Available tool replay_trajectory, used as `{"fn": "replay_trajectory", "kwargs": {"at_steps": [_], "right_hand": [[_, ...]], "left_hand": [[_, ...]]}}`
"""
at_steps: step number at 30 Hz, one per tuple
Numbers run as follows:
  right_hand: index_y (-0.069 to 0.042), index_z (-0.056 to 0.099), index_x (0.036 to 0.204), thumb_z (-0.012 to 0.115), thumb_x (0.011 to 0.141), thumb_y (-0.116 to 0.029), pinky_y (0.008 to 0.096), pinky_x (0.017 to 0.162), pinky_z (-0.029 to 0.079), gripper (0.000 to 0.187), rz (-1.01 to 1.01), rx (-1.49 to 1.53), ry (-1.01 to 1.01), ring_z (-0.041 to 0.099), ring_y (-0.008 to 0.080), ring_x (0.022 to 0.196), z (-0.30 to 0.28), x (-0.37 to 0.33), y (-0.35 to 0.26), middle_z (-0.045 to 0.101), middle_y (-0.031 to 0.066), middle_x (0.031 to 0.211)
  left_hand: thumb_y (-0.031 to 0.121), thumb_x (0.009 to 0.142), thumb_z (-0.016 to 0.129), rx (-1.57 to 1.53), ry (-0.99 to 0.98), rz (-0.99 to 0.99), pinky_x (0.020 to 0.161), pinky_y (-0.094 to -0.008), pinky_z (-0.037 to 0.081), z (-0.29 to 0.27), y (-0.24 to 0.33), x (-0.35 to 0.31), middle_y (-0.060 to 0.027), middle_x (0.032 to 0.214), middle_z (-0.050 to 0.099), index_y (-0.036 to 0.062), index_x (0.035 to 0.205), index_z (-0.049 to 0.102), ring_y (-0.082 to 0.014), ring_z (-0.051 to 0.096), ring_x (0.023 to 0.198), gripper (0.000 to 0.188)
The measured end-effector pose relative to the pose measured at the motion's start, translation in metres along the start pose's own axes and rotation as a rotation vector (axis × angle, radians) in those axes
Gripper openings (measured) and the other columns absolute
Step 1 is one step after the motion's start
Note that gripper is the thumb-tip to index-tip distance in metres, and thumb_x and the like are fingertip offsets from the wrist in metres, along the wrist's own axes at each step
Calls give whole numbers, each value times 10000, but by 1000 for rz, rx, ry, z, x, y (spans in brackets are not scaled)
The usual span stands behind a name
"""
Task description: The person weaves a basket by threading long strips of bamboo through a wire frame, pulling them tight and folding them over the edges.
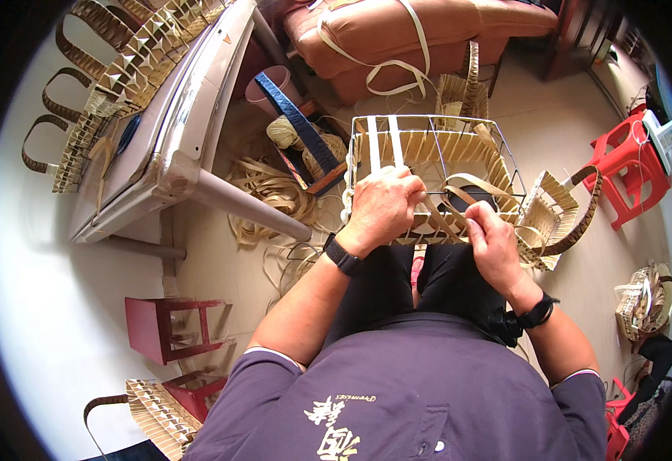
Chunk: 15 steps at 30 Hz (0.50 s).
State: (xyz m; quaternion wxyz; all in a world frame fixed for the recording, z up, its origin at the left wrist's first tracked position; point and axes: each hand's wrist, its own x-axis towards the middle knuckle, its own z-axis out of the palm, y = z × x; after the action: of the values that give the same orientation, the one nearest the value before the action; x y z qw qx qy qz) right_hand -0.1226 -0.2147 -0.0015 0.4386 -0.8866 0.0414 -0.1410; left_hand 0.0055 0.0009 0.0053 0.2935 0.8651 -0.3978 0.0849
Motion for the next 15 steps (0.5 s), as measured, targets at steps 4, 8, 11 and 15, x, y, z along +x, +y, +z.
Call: {"fn": "replay_trajectory", "kwargs": {"at_steps": [4,8,11,15], "right_hand": [[-94,707,1019,702,1059,-145,474,715,544,64,-284,-298,-44,717,365,786,-26,-38,20,716,146,843],[-99,680,959,706,1003,-93,468,672,511,51,-217,-323,-193,661,350,719,-64,-100,38,652,122,772],[-122,706,955,709,912,-38,482,667,512,95,-250,-508,-299,658,346,731,-89,-154,66,655,98,766],[-121,678,891,699,869,-15,505,671,504,110,53,-601,-433,648,361,738,-119,-272,140,620,103,742]], "left_hand": [[244,961,772,-17,19,20,843,-451,581,6,-1,-1,-63,930,713,132,925,793,-312,725,954,120],[229,979,768,-29,24,34,821,-464,568,5,-1,-2,-87,941,713,110,940,779,-333,716,946,126],[226,980,767,-14,24,36,815,-465,568,3,-1,-3,-81,940,713,112,940,783,-331,713,942,121],[227,980,767,-38,26,25,810,-468,565,-1,-1,-1,-80,936,710,115,926,780,-330,710,943,125]]}}
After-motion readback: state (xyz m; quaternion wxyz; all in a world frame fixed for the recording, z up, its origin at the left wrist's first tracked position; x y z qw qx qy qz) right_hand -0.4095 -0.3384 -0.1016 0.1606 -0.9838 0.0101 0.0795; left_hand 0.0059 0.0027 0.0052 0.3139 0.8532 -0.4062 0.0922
